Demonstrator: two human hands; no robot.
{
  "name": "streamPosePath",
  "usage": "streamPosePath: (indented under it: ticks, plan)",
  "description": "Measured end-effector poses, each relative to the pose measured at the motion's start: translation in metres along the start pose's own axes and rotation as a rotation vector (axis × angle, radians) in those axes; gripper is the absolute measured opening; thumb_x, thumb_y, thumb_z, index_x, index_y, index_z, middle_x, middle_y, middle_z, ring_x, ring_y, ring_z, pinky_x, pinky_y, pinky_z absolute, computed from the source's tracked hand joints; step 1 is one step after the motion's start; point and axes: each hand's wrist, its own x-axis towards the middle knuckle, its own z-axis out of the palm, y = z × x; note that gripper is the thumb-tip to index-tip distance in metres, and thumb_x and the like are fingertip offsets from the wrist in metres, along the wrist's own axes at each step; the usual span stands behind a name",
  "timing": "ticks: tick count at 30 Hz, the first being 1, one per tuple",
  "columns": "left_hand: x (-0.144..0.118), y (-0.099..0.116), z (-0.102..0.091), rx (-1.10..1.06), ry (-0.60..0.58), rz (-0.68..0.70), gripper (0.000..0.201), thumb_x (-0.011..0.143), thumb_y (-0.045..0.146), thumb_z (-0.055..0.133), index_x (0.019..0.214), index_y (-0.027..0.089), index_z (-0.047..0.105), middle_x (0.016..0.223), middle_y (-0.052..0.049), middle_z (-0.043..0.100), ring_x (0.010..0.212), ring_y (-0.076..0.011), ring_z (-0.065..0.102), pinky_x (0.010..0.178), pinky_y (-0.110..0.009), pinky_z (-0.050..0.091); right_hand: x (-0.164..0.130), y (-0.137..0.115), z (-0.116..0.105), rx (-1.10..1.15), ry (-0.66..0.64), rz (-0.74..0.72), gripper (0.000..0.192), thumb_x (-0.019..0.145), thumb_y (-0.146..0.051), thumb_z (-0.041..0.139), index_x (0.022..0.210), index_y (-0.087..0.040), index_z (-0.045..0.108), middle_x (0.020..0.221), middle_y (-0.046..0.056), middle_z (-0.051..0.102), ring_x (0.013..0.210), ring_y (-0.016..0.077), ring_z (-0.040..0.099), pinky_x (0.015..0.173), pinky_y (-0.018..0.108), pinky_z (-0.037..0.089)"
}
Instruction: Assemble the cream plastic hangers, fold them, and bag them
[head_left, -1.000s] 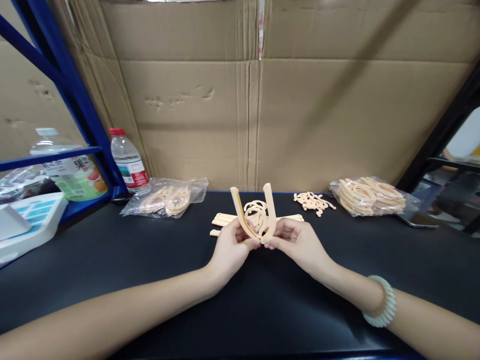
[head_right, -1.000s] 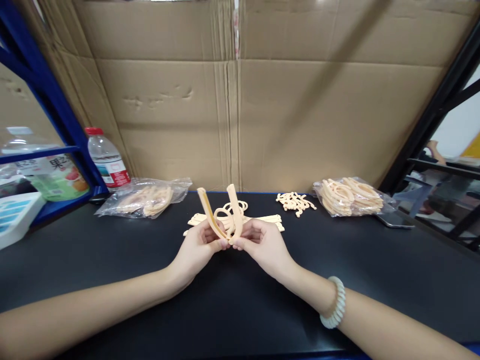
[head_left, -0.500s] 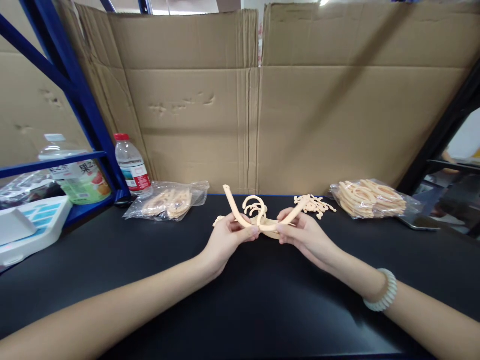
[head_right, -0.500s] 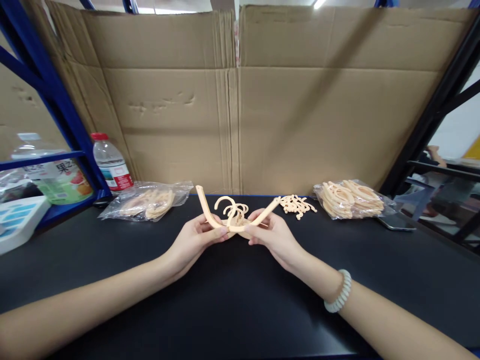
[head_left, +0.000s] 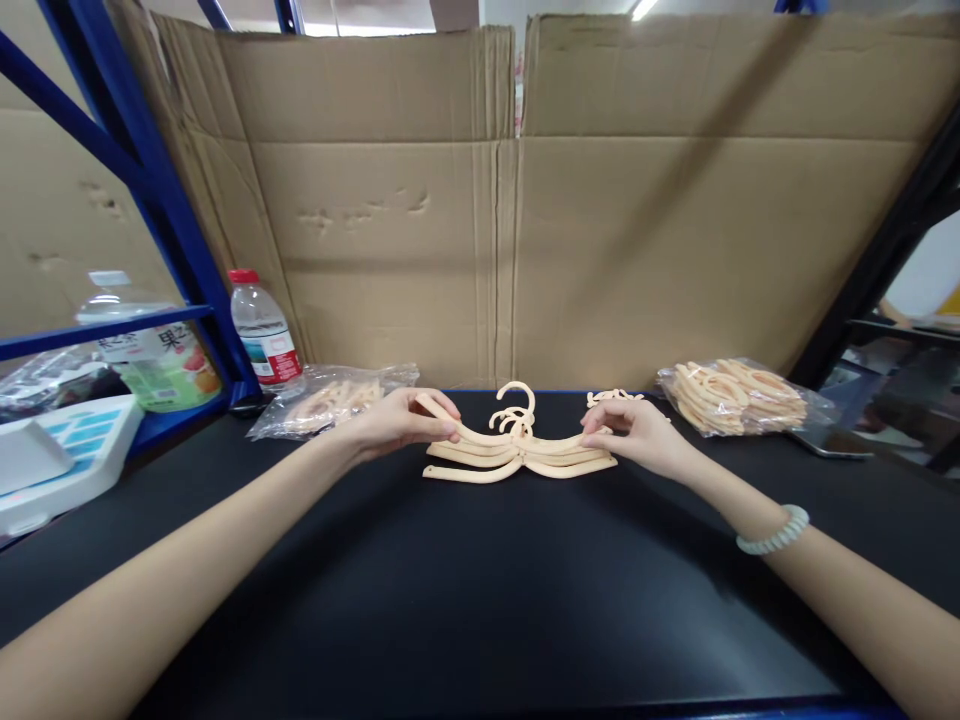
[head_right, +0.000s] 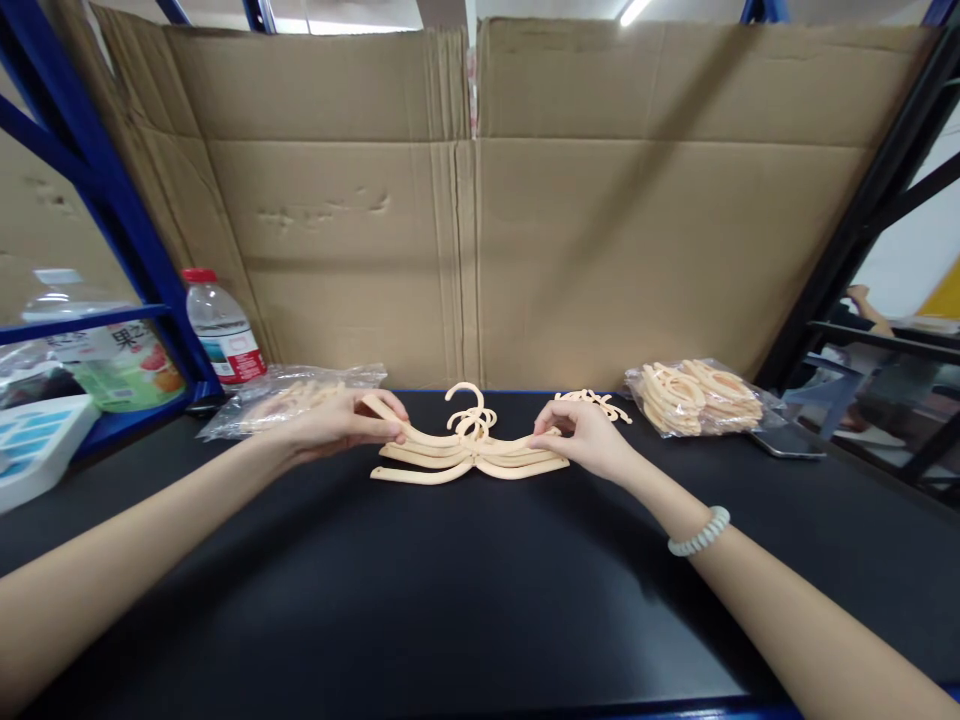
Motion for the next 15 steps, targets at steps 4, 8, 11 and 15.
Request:
streamPosePath:
  ticks: [4,8,11,15]
  plan:
    - [-0.004,0.006,-0.003,0.286,-0.082,0.054,0.015,0.065,0.019,0.079,0.076,0.016,0.070,0.066,-0.003,0.071,0.063,-0.0145,0.067,0.057,-0.020,0.049,-0.002,-0.008,-0.010,0.011,-0.130,0.049,0.022,0.064,-0.038,0.077,0.064,-0.018,0.068,0.064,0.002,0.063,0.061,0.0164,0.056,0.054,0.027,0.041]
    - [-0.006,0.010,-0.004,0.646,-0.201,0.107,0.017,0.068,0.031,0.076,0.074,0.017,0.069,0.066,-0.001,0.069,0.064,-0.0162,0.064,0.057,-0.021,0.043,-0.003,-0.003,-0.016,0.048,-0.318,0.087,0.021,0.065,-0.036,0.078,0.068,-0.019,0.066,0.063,0.001,0.065,0.059,0.0156,0.057,0.056,0.027,0.042]
    - [-0.007,0.011,-0.002,0.836,-0.241,0.192,0.019,0.070,0.036,0.075,0.074,0.018,0.069,0.071,0.000,0.067,0.068,-0.0167,0.061,0.059,-0.021,0.041,-0.004,0.004,-0.017,-0.034,-0.401,0.019,0.022,0.064,-0.035,0.079,0.069,-0.019,0.067,0.068,0.000,0.065,0.066,0.0172,0.059,0.064,0.029,0.044]
    - [-0.007,0.007,0.005,0.981,-0.301,0.280,0.018,0.069,0.035,0.074,0.072,0.018,0.069,0.076,-0.001,0.064,0.071,-0.0165,0.059,0.063,-0.023,0.041,-0.003,0.008,-0.016,-0.232,-0.408,-0.080,0.020,0.066,-0.036,0.079,0.068,-0.020,0.068,0.069,0.000,0.061,0.066,0.0163,0.055,0.063,0.028,0.042]
